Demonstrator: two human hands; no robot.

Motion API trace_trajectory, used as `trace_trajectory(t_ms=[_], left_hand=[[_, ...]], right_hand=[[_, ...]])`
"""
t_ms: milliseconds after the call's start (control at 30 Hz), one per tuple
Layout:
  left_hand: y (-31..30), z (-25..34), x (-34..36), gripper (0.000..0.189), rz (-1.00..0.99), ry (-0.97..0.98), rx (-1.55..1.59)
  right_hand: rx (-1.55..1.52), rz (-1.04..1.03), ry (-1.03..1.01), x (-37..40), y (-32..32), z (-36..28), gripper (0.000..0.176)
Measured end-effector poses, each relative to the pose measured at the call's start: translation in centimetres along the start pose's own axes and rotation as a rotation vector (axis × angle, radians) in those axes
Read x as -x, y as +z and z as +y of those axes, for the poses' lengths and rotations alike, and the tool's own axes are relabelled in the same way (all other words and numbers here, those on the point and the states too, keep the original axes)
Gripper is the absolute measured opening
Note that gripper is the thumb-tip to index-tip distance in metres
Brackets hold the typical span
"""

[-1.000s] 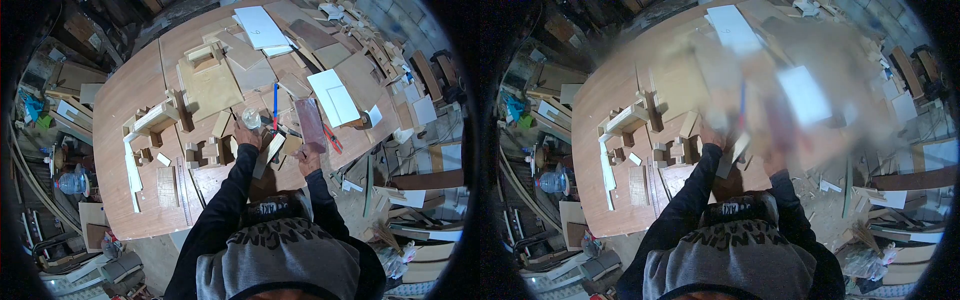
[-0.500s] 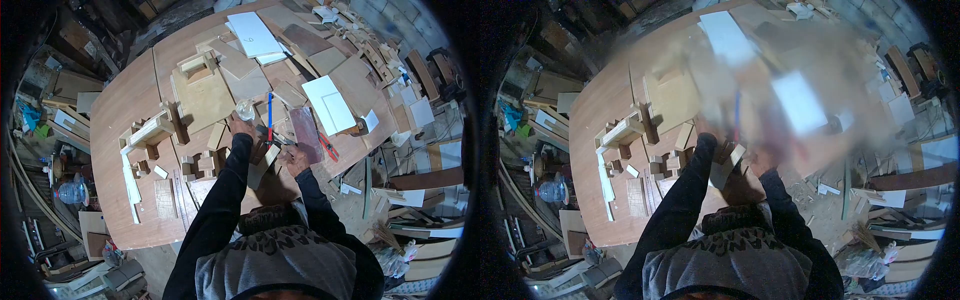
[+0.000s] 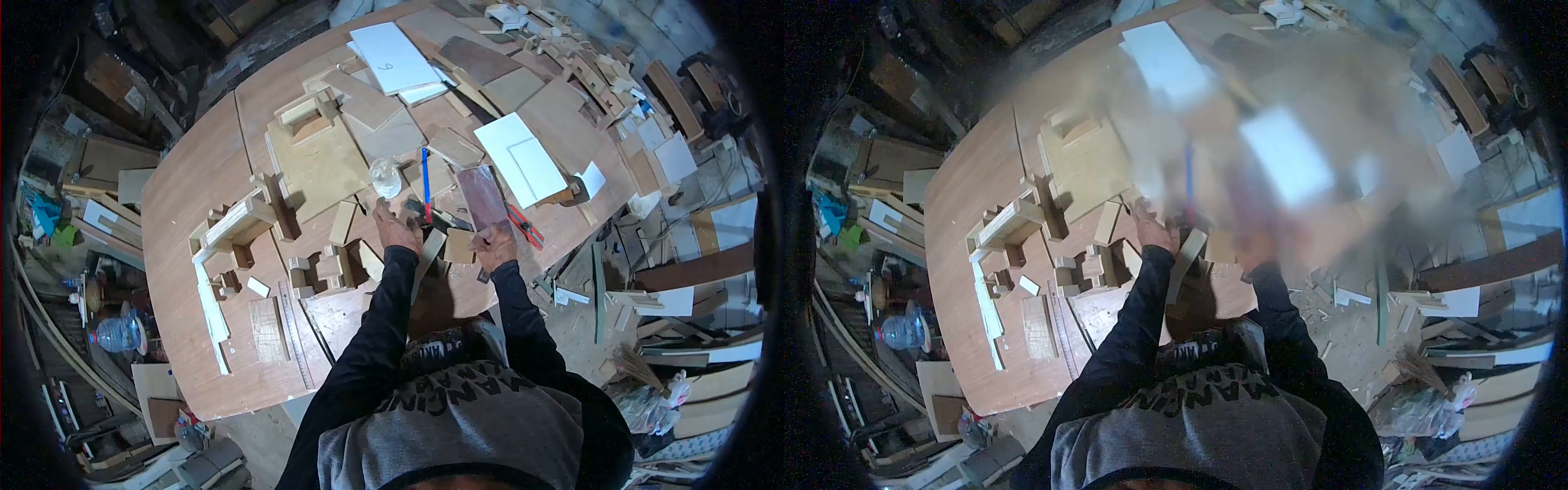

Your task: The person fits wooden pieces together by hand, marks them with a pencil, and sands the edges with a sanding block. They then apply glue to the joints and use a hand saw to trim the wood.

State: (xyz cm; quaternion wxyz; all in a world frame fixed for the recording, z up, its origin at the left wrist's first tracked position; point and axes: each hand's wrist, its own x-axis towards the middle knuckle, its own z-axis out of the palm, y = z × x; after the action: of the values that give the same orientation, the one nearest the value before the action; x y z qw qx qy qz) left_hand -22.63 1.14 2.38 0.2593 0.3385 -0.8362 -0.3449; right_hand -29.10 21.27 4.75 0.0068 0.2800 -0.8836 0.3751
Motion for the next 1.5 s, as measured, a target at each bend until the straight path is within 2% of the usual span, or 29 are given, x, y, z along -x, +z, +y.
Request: trace_trajectory(t_ms=[67, 133, 200, 267, 300, 333, 400, 467, 500, 567, 600, 667, 700, 733, 767, 833, 900, 933, 967, 1067, 1167, 1267, 1300, 1367, 1433, 1500], left_hand=[[-0.5, 2.6, 0.4, 0.07, -0.124, -0.039, 0.108], [-0.9, 5.6, 1.0, 0.069, -0.155, -0.357, 0.632], [0.8, 4.3, 1.7, 0.053, -0.124, -0.052, 0.442], [3.8, 1.5, 1.8, 0.04, 0.064, 0.274, 0.124], [4.1, 1.9, 2.0, 0.043, -0.103, 0.112, 0.224], [4.3, 2.5, 2.0, 0.046, -0.27, -0.053, 0.324], [4.1, 4.3, 1.9, 0.05, -0.275, 0.001, 0.247], [3.7, 6.8, 1.7, 0.06, -0.294, 0.105, 0.091], [4.1, 7.9, 1.6, 0.06, -0.296, 0.109, 0.089], [5.3, 9.8, 1.1, 0.057, -0.214, 0.218, -0.093], [6.4, 10.2, 0.8, 0.057, -0.217, 0.222, -0.096], [9.1, 10.0, 0.2, 0.058, -0.339, 0.163, -0.037], [10.7, 9.9, 0.3, 0.056, -0.243, 0.254, 0.008], [12.9, 8.8, 0.4, 0.056, -0.244, 0.258, 0.005], [15.3, 7.5, 0.5, 0.054, -0.284, 0.169, 0.184], [16.3, 7.7, 0.6, 0.053, -0.312, 0.079, 0.357], [16.2, 8.4, 1.1, 0.051, -0.266, 0.167, 0.15], [16.0, 9.0, 1.0, 0.051, -0.258, 0.167, 0.147], [15.7, 9.4, 1.0, 0.051, -0.294, 0.132, 0.115], [17.2, 8.3, 0.5, 0.052, -0.279, 0.098, 0.11], [20.0, 5.2, 0.1, 0.051, -0.25, 0.078, 0.146], [15.3, 10.3, 0.2, 0.049, -0.34, -0.001, 0.136], [14.8, 10.9, 0.2, 0.048, -0.341, -0.019, 0.143], [15.3, 10.4, 0.1, 0.045, -0.311, -0.023, 0.132], [14.8, 11.5, -0.1, 0.042, -0.287, -0.017, 0.123], [14.1, 12.7, -0.2, 0.037, -0.16, -0.033, 0.514]], right_hand=[[-0.001, 0.108, 0.02, 0.3, 1.7, 3.8, 0.016], [-0.007, 0.203, 0.028, 0.5, 3.0, 8.3, 0.017], [-0.088, 0.337, 0.112, 0.3, 3.4, 11.3, 0.014], [-0.245, 0.436, 0.225, -0.2, 3.6, 13.4, 0.011], [-0.479, 0.415, 0.154, -0.4, 3.0, 15.7, 0.008], [-0.711, 0.388, 0.081, -1.1, 1.4, 15.1, 0.007], [-1.029, 0.518, 0.589, -1.5, -1.2, 10.5, 0.006], [-0.608, 0.224, 0.589, -2.1, -1.9, 13.4, 0.007], [-0.611, 0.228, 0.59, -2.1, -0.8, 16.5, 0.007], [-0.821, 0.009, 0.516, -2.0, 1.9, 22.8, 0.017], [-0.824, 0.014, 0.519, -2.3, 1.0, 21.7, 0.017], [-0.94, 0.085, 0.698, -3.8, -2.8, 14.0, 0.037], [-0.996, 0.122, 0.787, -4.3, -4.0, 12.3, 0.048], [-1.0, 0.124, 0.787, -4.5, -3.5, 13.5, 0.048], [-0.975, 0.117, 0.752, -4.8, -2.1, 15.0, 0.051], [-1.048, 0.219, 0.987, -6.0, -4.1, 11.7, 0.058], [-1.018, 0.158, 0.991, -7.0, -4.3, 12.4, 0.061], [-0.983, 0.103, 0.998, -7.4, -4.4, 12.6, 0.065], [-1.003, 0.136, 0.988, -7.7, -4.2, 12.5, 0.068], [-1.119, 0.082, 1.08, -9.0, -6.1, 10.5, 0.067], [-1.191, 0.045, 1.049, -9.5, -4.9, 12.5, 0.064], [-1.281, 0.012, 1.023, -9.3, -3.6, 14.3, 0.06], [-1.298, 0.002, 1.019, -9.1, -3.5, 14.3, 0.06], [-1.395, 0.116, 0.818, -8.5, -4.5, 12.6, 0.049], [-1.398, 0.059, 0.848, -8.3, -4.8, 12.1, 0.046], [-1.424, -0.041, 0.868, -8.5, -4.4, 11.8, 0.036]])
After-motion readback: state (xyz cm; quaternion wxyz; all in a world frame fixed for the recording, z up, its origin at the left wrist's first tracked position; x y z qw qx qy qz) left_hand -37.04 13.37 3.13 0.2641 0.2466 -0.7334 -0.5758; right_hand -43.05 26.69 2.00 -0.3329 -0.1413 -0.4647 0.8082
